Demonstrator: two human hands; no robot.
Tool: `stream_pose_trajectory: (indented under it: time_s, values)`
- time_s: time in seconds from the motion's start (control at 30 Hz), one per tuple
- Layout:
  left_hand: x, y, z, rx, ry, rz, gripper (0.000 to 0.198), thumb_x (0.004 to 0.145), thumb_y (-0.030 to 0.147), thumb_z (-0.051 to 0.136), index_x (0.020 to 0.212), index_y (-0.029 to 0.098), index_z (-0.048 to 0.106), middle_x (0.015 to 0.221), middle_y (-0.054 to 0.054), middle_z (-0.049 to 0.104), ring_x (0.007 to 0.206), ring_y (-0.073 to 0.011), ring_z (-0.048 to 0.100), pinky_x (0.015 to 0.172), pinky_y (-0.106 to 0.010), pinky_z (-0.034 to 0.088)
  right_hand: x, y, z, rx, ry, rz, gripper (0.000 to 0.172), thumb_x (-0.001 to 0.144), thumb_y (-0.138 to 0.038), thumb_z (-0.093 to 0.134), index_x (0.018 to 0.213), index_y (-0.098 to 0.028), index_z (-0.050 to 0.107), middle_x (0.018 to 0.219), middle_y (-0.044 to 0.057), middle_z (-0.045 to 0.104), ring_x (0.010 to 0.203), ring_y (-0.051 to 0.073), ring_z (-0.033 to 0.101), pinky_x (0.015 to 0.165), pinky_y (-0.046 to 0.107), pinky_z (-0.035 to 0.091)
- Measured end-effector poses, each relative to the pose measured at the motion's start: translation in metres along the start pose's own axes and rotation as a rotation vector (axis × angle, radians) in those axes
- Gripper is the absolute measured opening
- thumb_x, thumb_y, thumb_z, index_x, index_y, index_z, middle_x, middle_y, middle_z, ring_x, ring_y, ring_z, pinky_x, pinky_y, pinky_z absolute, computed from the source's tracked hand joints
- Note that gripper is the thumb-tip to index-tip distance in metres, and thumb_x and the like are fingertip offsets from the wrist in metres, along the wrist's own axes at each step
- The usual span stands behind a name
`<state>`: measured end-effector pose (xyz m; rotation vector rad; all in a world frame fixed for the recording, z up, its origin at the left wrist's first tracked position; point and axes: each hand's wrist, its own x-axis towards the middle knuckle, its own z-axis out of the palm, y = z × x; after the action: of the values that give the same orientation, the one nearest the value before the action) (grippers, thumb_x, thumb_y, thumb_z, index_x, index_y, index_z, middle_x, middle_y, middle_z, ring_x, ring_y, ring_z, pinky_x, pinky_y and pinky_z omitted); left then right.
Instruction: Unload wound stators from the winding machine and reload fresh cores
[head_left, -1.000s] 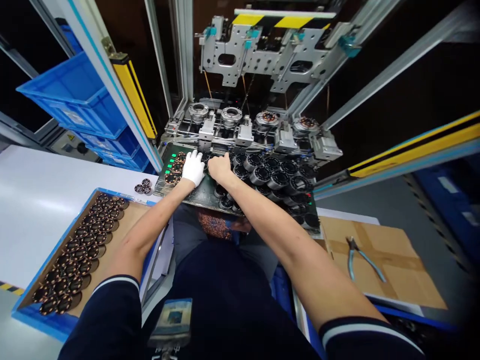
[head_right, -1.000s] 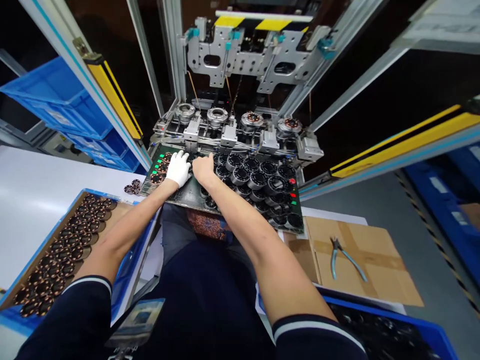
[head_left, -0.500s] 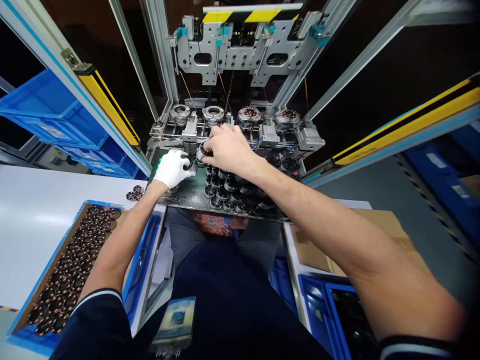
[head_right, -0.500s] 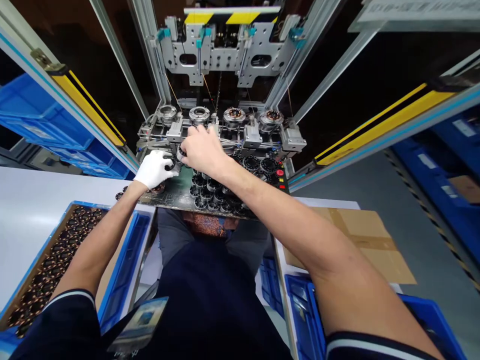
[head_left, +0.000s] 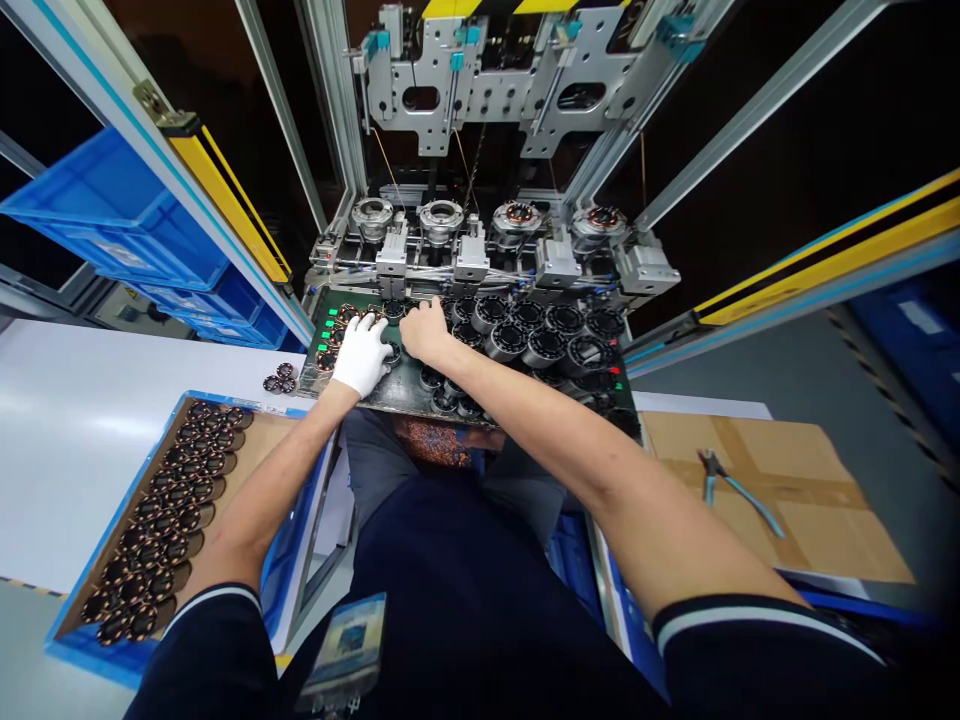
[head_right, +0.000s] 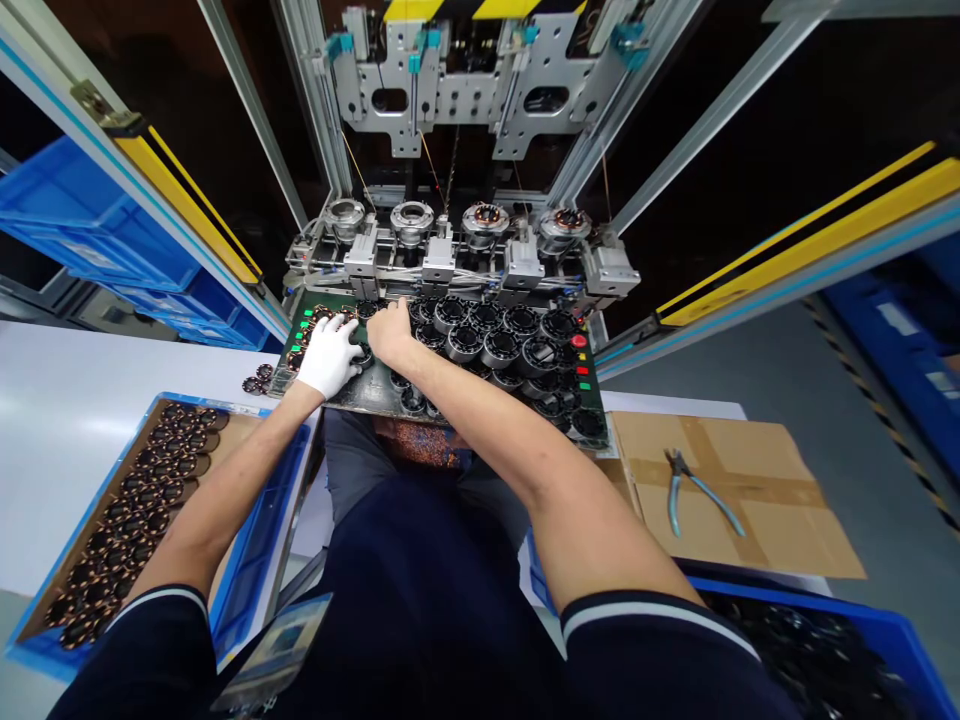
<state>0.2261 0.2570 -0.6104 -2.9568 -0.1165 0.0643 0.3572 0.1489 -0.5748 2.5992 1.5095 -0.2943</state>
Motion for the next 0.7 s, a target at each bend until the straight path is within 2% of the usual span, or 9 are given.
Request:
stream_pose_trajectory:
  time_s: [0.07, 0.17, 0.23, 0.3, 0.4, 0.5, 0.6, 0.7]
  values:
    - [0.007, -0.001, 0.0, -0.001, 0.022, -0.016, 0.023, 0.098, 0.028, 0.08, 0.118, 0.022, 0.091, 0.174, -0.017, 0.055, 0.164, -0.0469, 0.043, 0.137, -0.067, 0.031, -0.003, 0.0, 0.0, 0.001, 0.012, 0.008, 0.052, 0.099, -0.014, 0.052, 0.143, -0.01, 0.081, 0.147, 0.028, 0.074, 0.143, 0.045, 0.062, 0.131, 0.067, 0.036]
    - [0.019, 0.0, 0.0, -0.035, 0.069, -0.067, 0.028, 0.101, 0.02, 0.071, 0.122, 0.019, 0.089, 0.176, -0.017, 0.053, 0.165, -0.0454, 0.042, 0.139, -0.065, 0.03, -0.015, 0.006, -0.017, 0.012, 0.052, -0.021, 0.046, 0.102, -0.018, 0.056, 0.14, -0.011, 0.082, 0.148, 0.026, 0.074, 0.143, 0.045, 0.063, 0.13, 0.063, 0.038]
    - [0.022, 0.001, -0.001, -0.056, 0.088, -0.1, 0.031, 0.102, 0.017, 0.067, 0.124, 0.017, 0.088, 0.176, -0.018, 0.053, 0.165, -0.0447, 0.043, 0.139, -0.064, 0.031, -0.03, 0.022, -0.038, 0.026, 0.085, -0.062, 0.041, 0.105, -0.029, 0.062, 0.136, -0.017, 0.084, 0.146, 0.02, 0.077, 0.141, 0.042, 0.065, 0.127, 0.059, 0.042]
    - [0.023, 0.002, -0.007, -0.062, 0.112, -0.11, 0.031, 0.101, 0.017, 0.07, 0.126, 0.018, 0.088, 0.174, -0.018, 0.056, 0.163, -0.045, 0.046, 0.137, -0.065, 0.034, -0.046, 0.053, -0.062, 0.066, 0.113, -0.084, 0.04, 0.105, -0.042, 0.066, 0.135, -0.024, 0.086, 0.138, 0.014, 0.081, 0.133, 0.039, 0.07, 0.119, 0.055, 0.05]
    - [0.025, 0.001, -0.029, -0.096, 0.201, -0.108, 0.029, 0.1, 0.026, 0.078, 0.127, 0.021, 0.088, 0.17, -0.019, 0.061, 0.16, -0.0457, 0.05, 0.133, -0.066, 0.04, -0.068, 0.131, -0.093, 0.142, 0.167, 0.018, 0.043, 0.103, -0.053, 0.07, 0.137, -0.031, 0.086, 0.122, 0.009, 0.085, 0.115, 0.035, 0.076, 0.103, 0.05, 0.059]
    - [0.049, 0.004, -0.067, -0.176, 0.33, -0.073, 0.031, 0.103, 0.038, 0.079, 0.131, 0.025, 0.086, 0.167, -0.015, 0.064, 0.159, -0.043, 0.052, 0.132, -0.064, 0.043, -0.074, 0.231, -0.106, 0.125, 0.265, 0.235, 0.047, 0.1, -0.056, 0.073, 0.138, -0.031, 0.085, 0.12, 0.008, 0.085, 0.113, 0.035, 0.076, 0.1, 0.05, 0.06]
    - [0.106, 0.014, -0.107, -0.217, 0.424, 0.019, 0.039, 0.104, 0.045, 0.079, 0.139, 0.028, 0.082, 0.17, -0.012, 0.062, 0.158, -0.0392, 0.054, 0.134, -0.059, 0.041, -0.063, 0.321, -0.099, 0.083, 0.251, 0.372, 0.05, 0.099, -0.05, 0.077, 0.144, -0.027, 0.081, 0.127, 0.01, 0.084, 0.118, 0.034, 0.076, 0.103, 0.047, 0.06]
    - [0.187, 0.034, -0.133, -0.208, 0.445, 0.085, 0.045, 0.102, 0.043, 0.081, 0.144, 0.026, 0.079, 0.173, -0.012, 0.059, 0.16, -0.0389, 0.051, 0.135, -0.056, 0.038, -0.048, 0.373, -0.08, 0.027, 0.111, 0.454, 0.069, 0.095, -0.049, 0.084, 0.158, -0.025, 0.07, 0.141, 0.014, 0.079, 0.123, 0.035, 0.076, 0.103, 0.045, 0.061]
